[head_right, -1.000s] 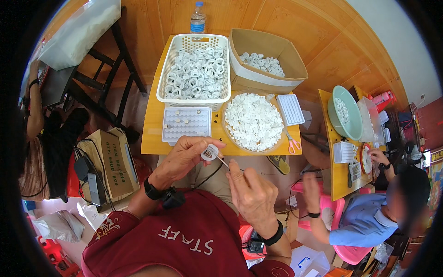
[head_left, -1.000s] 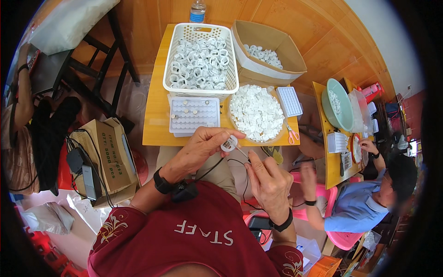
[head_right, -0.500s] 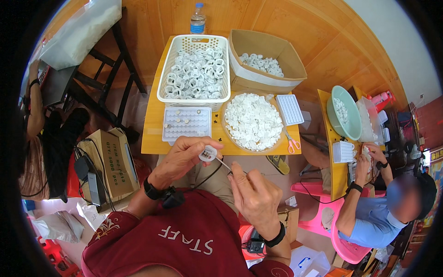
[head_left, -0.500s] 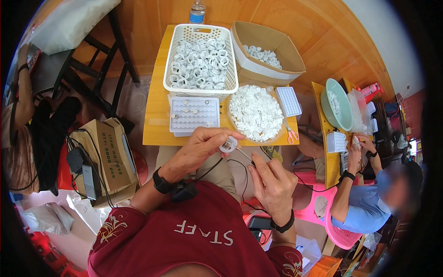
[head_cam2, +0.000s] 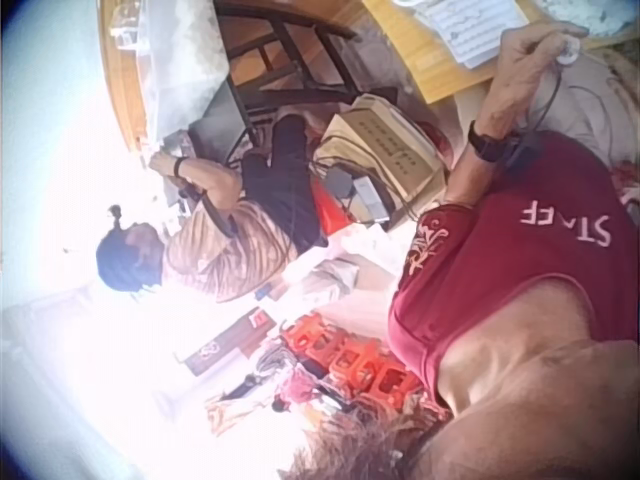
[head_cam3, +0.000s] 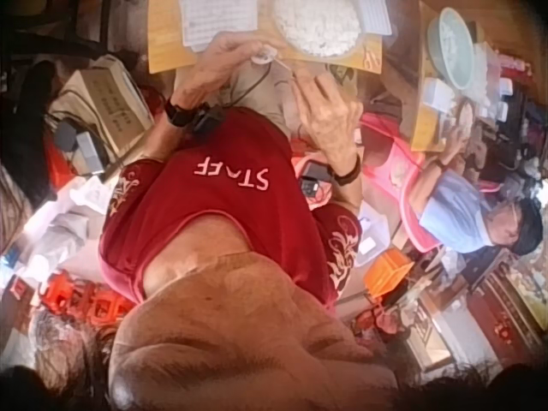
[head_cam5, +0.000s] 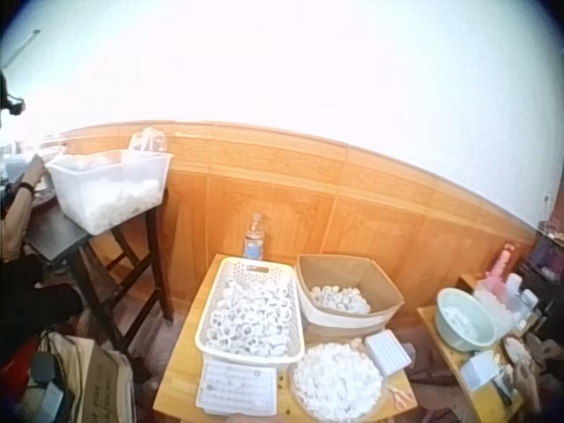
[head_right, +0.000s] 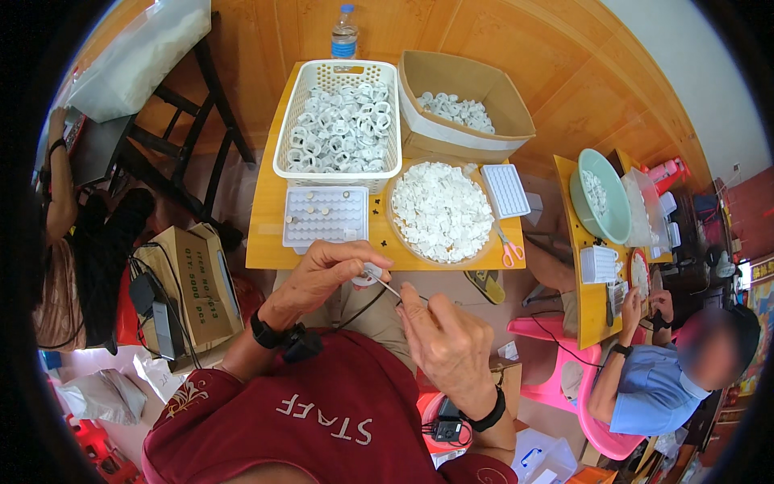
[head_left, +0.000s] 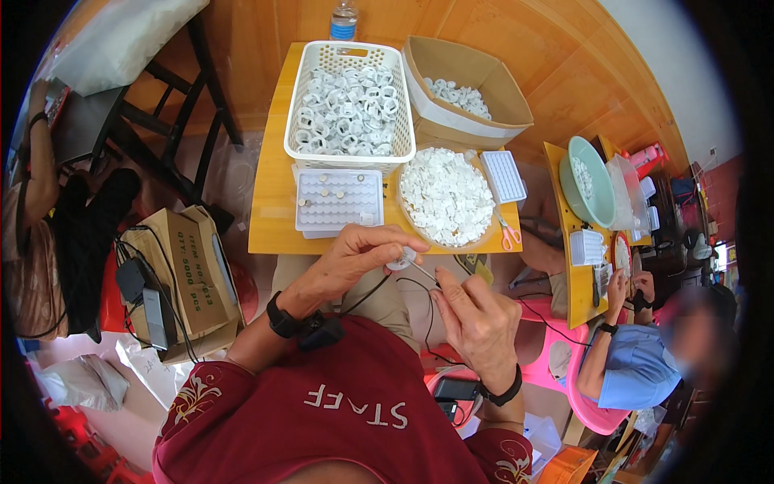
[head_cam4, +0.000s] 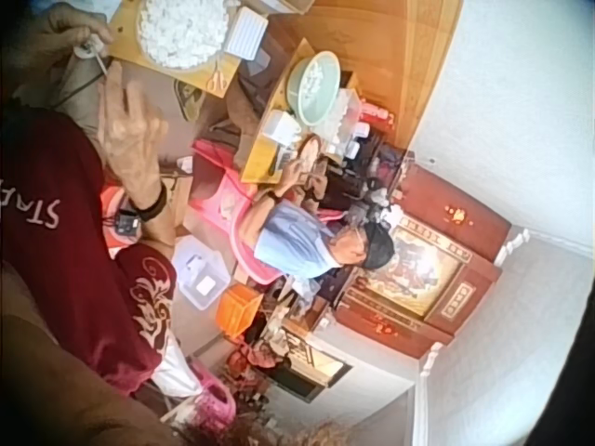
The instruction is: Assembling small white plastic components by manually pressing them together and organizing them into a tray.
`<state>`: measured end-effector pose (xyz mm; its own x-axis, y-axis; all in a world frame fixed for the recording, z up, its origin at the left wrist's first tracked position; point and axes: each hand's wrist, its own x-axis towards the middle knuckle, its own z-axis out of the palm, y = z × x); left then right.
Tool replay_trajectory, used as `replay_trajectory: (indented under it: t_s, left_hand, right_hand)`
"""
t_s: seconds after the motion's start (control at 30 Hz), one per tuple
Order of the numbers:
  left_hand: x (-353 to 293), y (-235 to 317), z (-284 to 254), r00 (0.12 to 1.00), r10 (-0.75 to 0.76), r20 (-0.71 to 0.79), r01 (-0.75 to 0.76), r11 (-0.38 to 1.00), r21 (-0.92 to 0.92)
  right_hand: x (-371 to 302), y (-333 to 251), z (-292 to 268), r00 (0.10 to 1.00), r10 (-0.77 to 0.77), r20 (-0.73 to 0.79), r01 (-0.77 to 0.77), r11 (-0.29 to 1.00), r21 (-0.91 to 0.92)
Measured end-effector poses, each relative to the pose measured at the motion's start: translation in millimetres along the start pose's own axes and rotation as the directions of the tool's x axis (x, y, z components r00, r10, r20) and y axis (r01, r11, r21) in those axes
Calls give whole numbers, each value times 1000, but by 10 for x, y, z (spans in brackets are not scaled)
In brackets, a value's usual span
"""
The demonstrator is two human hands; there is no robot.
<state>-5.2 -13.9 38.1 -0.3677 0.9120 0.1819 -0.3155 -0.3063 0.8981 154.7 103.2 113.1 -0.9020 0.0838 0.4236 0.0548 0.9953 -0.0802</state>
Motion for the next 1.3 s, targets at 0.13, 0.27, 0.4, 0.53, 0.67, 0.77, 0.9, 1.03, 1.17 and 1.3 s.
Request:
replay_trajectory:
  t_s: [0.13, 0.27, 0.4, 0.53, 0.67, 0.77, 0.9, 1.03, 1.17, 1.3]
  left_hand:
    - [8, 31, 12, 999, -40, 6, 40, 996, 85]
    - [6, -35, 21, 999, -31, -42, 36, 991, 131]
    - [-6, -57, 45, 996, -35, -83, 43, 994, 105]
    - [8, -74, 76, 989, -24, -147, 31, 999, 43]
    - [15, -51, 89, 983, -12, -182, 26, 997, 71]
    - [19, -53, 86, 985, -15, -173, 23, 999, 44]
    - [-4, -74, 64, 986, -28, -167, 32, 999, 19]
    - [-26, -80, 36, 985, -62, -160, 58, 998, -29]
    - [-44, -90, -19, 976, -113, -186, 89, 987, -133]
    - [-56, -87, -48, 974, -135, -182, 89, 966, -241]
  right_hand:
    - [31, -16, -29, 999, -9, 39, 10, 1000, -20]
    - [28, -48, 14, 997, -11, 77, 19, 995, -98]
    - [3, -96, 95, 998, 45, 38, -39, 989, -140]
    - [-12, -125, 188, 994, 103, -22, -104, 989, -106]
    - [2, -143, 211, 982, 183, -35, -185, 982, -49]
    - [9, -149, 202, 974, 226, -26, -227, 974, -9]
    - [34, -120, 174, 969, 247, 19, -248, 965, 88]
    - [7, -88, 142, 965, 260, 42, -264, 951, 163]
    - [-69, -18, 163, 938, 345, 39, -338, 880, 333]
    - [-178, 105, 346, 859, 503, 99, -503, 791, 348]
